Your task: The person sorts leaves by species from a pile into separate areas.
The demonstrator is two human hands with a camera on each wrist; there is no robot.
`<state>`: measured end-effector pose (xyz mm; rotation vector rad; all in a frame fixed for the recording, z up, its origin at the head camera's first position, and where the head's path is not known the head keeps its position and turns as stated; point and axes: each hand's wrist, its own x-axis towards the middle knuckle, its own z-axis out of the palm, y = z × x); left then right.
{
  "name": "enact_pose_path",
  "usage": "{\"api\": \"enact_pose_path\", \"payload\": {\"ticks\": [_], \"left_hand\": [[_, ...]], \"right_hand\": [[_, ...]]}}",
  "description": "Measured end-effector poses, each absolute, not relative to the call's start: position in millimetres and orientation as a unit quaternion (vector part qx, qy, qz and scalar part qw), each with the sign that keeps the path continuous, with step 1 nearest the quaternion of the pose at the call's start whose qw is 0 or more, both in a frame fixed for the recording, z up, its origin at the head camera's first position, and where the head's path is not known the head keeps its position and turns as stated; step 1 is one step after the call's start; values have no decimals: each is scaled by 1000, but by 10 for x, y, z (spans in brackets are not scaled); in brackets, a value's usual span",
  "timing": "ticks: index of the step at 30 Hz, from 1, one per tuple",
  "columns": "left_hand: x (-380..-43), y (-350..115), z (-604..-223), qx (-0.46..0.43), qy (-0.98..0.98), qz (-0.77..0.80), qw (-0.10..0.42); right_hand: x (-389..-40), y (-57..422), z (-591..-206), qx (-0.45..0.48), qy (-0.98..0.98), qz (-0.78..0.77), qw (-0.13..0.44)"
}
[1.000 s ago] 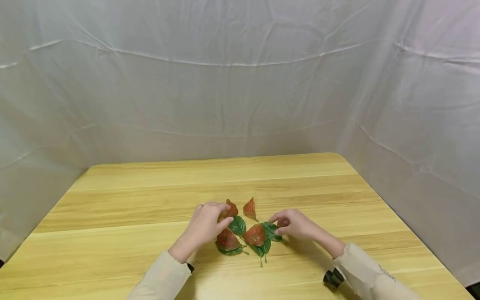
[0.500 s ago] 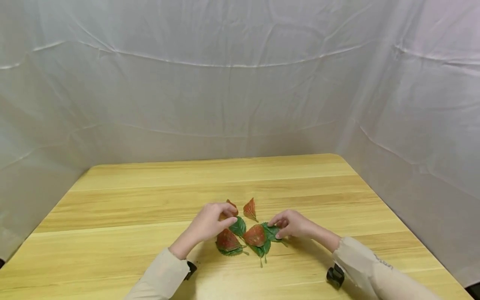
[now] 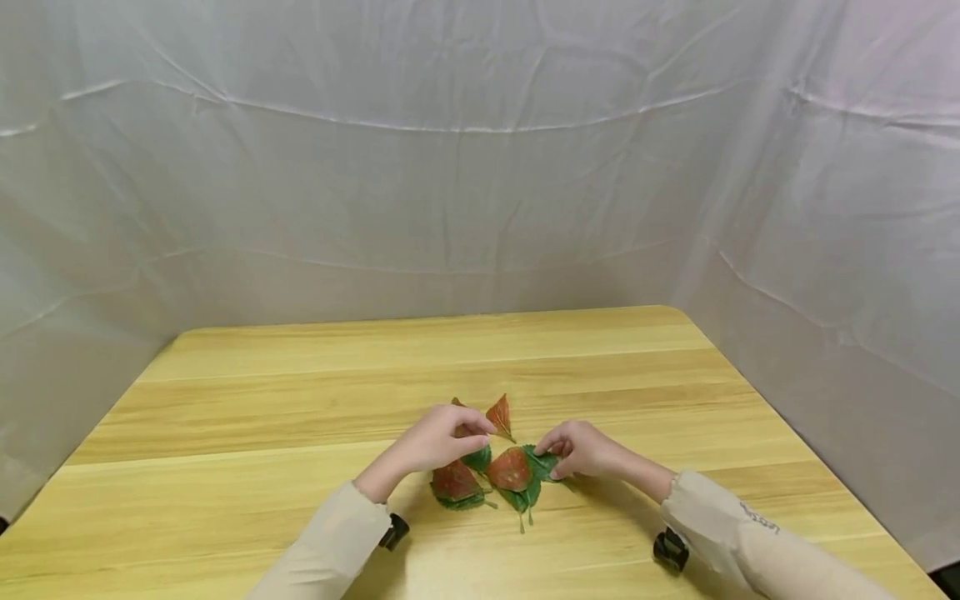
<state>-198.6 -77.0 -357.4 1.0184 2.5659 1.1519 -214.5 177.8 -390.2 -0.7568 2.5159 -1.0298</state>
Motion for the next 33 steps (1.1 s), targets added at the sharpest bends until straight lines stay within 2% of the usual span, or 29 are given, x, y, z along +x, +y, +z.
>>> {"api": "enact_pose_path", "payload": {"ticks": [7, 18, 33], "left_hand": [[-2010, -701, -3576, 359, 843, 381, 122], [-2027, -579, -3615, 385, 838, 350, 163], [-1984, -504, -3604, 390, 838, 333, 189]], "right_hand": [[-2142, 1771, -3881, -272, 880, -356, 156], [-2149, 1782, -3892, -271, 880, -356, 157], [-2137, 1789, -3888, -265, 888, -342, 157]]}}
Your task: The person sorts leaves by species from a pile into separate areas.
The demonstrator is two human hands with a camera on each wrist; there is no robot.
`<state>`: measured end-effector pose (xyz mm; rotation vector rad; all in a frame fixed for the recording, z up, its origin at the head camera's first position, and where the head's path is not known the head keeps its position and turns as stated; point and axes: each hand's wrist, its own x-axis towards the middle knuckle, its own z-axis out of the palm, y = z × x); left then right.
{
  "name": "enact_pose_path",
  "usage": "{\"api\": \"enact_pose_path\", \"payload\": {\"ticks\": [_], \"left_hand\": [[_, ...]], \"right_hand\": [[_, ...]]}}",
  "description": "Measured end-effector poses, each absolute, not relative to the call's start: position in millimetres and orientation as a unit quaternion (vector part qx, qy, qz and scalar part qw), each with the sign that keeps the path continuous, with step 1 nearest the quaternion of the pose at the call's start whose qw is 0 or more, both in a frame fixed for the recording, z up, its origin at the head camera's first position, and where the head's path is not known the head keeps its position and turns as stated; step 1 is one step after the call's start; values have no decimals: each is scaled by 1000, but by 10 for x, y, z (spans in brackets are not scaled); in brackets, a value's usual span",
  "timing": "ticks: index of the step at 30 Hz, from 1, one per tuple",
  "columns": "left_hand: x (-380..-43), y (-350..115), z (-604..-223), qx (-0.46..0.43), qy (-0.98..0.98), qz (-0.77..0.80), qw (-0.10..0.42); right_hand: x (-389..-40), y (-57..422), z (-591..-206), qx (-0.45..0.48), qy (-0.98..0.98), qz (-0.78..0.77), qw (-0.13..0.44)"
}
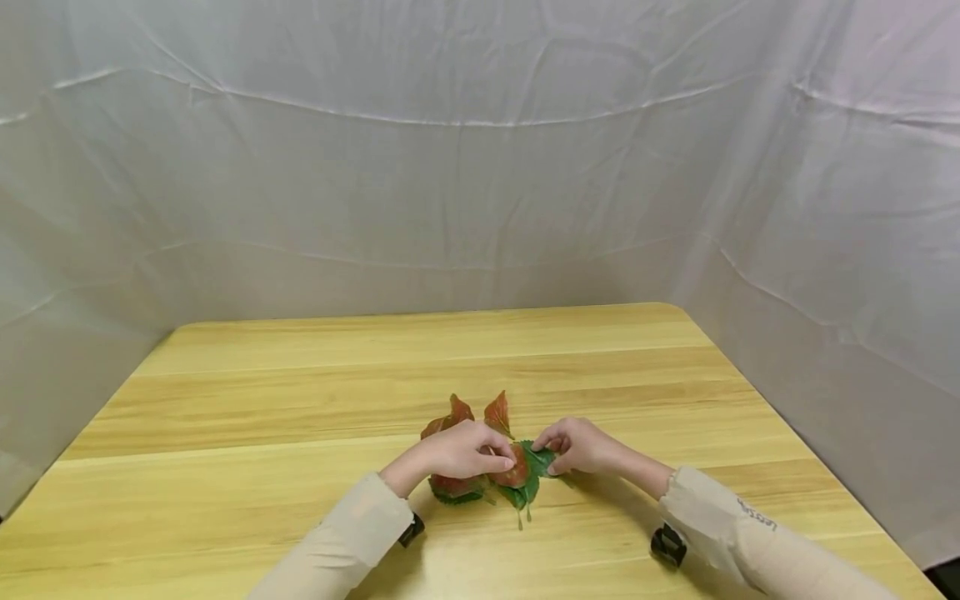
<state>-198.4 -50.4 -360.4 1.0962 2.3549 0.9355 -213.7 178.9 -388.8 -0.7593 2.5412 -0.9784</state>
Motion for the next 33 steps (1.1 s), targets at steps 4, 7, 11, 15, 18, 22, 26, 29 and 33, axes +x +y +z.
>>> {"api": "enact_pose_path", "payload": {"ticks": [4, 7, 11, 15, 18, 22, 26, 29, 33], "left_hand": [[-1968, -495, -3596, 386, 840, 330, 190], [-1968, -494, -3594, 385, 843, 326, 186], [-1981, -493, -3602, 389, 841, 333, 176], [-1994, -492, -3615, 386, 837, 355, 154], [-1998, -493, -3616, 380, 837, 371, 129], [-1990, -500, -3598, 362, 840, 392, 98], [-2004, -524, -3585, 338, 839, 420, 78], [-2025, -556, -3579, 325, 833, 443, 68], [-2049, -616, -3569, 306, 832, 460, 53]], "right_hand": [[-2133, 1787, -3888, -265, 888, -342, 157], [-2133, 1785, -3889, -265, 887, -343, 158], [-2134, 1785, -3891, -263, 887, -344, 161], [-2138, 1779, -3890, -260, 887, -346, 162], [-2139, 1774, -3890, -259, 887, -346, 161], [-2139, 1771, -3883, -263, 888, -344, 158], [-2139, 1770, -3878, -266, 889, -340, 155], [-2136, 1769, -3874, -268, 889, -339, 152], [-2130, 1765, -3869, -272, 889, -337, 149]]}}
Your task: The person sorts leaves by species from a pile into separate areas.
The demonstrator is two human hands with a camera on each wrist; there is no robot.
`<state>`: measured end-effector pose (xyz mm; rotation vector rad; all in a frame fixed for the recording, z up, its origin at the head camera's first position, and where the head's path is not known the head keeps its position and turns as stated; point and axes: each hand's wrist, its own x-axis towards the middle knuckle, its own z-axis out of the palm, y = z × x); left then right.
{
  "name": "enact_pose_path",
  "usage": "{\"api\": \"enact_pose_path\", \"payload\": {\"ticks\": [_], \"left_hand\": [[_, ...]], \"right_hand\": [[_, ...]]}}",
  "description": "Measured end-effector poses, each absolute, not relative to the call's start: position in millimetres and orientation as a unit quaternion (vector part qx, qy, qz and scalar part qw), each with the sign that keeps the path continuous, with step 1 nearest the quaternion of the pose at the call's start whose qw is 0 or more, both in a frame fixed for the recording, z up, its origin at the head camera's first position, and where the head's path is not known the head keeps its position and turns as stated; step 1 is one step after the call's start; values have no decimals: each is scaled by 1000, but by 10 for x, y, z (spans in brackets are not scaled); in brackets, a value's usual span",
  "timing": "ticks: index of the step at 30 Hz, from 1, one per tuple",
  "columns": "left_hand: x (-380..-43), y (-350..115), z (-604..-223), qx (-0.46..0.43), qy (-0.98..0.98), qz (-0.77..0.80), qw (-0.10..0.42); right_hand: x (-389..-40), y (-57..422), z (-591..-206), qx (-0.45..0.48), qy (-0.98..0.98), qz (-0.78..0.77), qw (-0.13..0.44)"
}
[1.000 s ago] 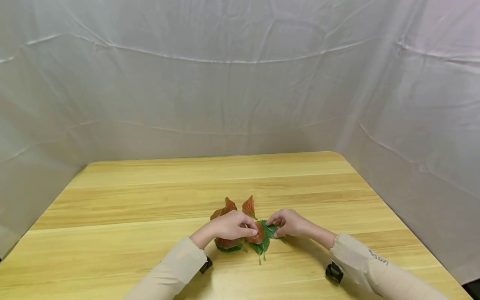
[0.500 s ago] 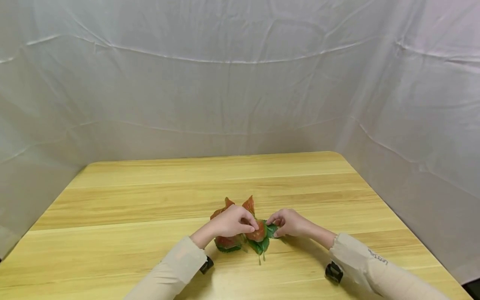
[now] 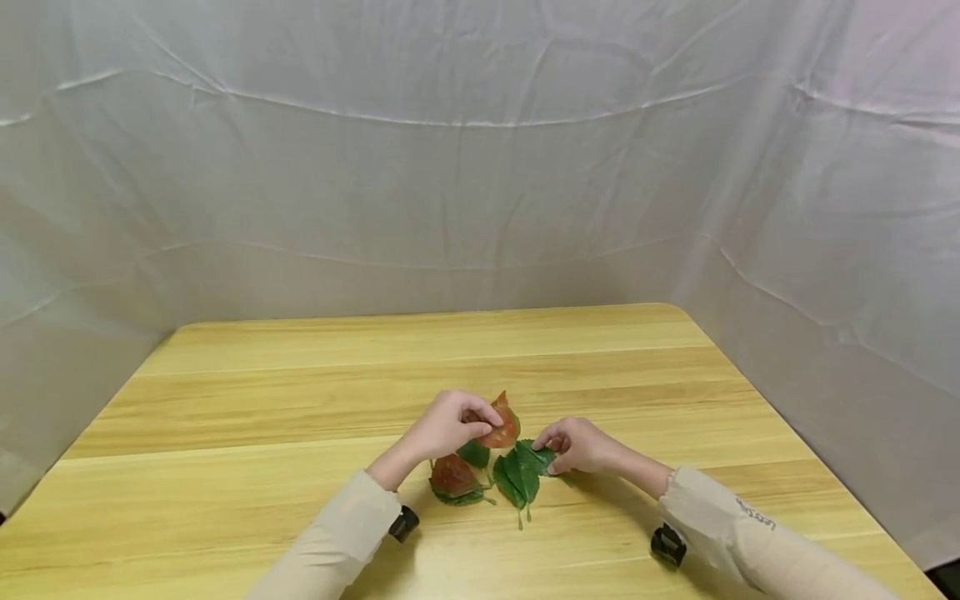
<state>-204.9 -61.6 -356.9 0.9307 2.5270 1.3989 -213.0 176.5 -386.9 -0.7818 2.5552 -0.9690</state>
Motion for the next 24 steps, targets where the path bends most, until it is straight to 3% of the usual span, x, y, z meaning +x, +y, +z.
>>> {"api": "enact_pose_path", "payload": {"ticks": [10, 24], "left_hand": [[-2139, -822, -3554, 263, 841, 472, -4], [-2351, -1234, -3571, 158, 836, 526, -7]], "right_hand": [[-2124, 1758, -3873, -266, 887, -344, 152], [-2121, 1739, -3860, -263, 893, -334, 148]]}}
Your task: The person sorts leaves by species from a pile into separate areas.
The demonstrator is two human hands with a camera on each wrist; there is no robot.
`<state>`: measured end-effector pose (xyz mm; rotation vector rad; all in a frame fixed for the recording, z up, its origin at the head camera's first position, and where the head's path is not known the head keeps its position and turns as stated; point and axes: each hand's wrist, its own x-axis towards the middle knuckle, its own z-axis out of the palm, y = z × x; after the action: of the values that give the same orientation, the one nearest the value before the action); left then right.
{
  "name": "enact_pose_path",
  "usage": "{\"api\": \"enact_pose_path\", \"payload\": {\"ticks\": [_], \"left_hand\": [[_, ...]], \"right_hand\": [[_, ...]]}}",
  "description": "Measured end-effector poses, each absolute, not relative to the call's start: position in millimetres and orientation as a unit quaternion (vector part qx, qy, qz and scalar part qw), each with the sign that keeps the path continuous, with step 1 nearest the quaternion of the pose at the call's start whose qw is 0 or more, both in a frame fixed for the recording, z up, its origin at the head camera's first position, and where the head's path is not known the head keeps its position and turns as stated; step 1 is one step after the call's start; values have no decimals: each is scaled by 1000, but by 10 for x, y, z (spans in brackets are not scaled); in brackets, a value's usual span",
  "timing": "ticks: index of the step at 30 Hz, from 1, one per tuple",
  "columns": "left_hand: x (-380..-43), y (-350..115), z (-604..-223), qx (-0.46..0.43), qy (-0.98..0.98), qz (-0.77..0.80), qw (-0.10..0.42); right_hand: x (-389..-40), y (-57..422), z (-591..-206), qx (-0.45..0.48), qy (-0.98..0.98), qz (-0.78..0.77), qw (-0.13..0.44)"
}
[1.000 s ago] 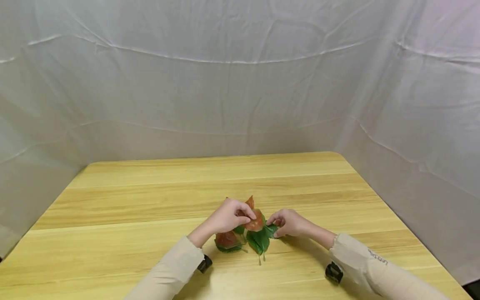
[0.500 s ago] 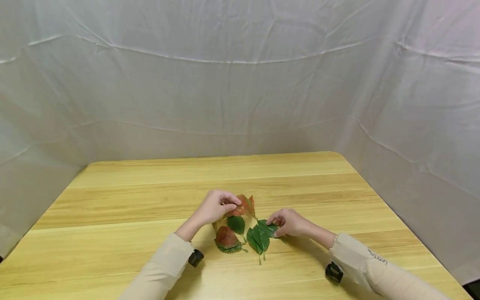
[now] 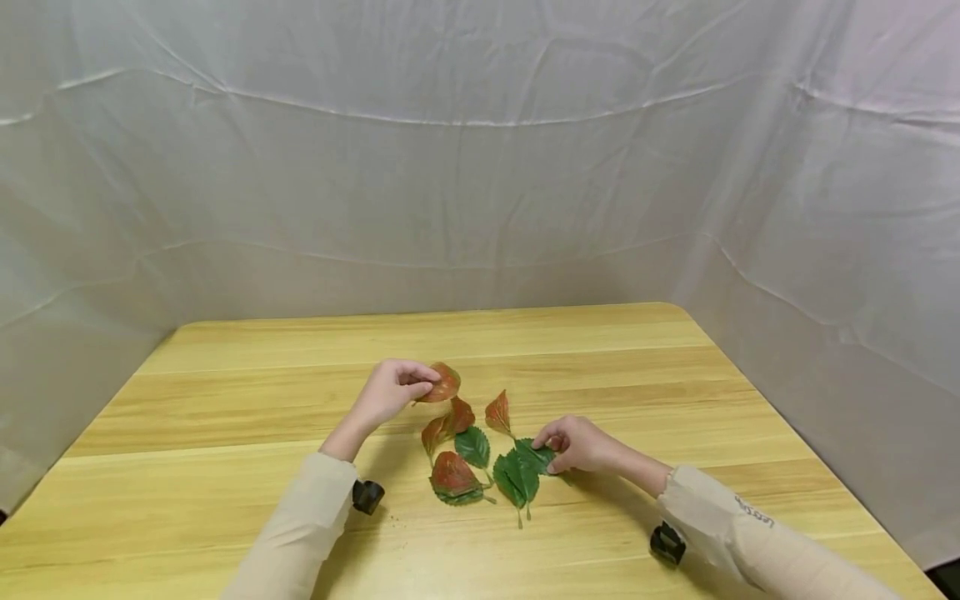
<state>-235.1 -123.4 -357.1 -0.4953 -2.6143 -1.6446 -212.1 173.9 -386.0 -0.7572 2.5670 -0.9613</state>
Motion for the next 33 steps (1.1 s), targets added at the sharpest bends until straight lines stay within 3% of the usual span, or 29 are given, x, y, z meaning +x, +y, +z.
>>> {"api": "enact_pose_path", "payload": {"ticks": [17, 33], "left_hand": [[-2493, -1738, -3549, -91, -864, -494, 40], [-2756, -2193, -3603, -6, -882, -470, 35]], "right_hand": [[-2131, 1736, -3868, -267, 888, -342, 152], [-2126, 1721, -3856, -258, 890, -343, 155]]}}
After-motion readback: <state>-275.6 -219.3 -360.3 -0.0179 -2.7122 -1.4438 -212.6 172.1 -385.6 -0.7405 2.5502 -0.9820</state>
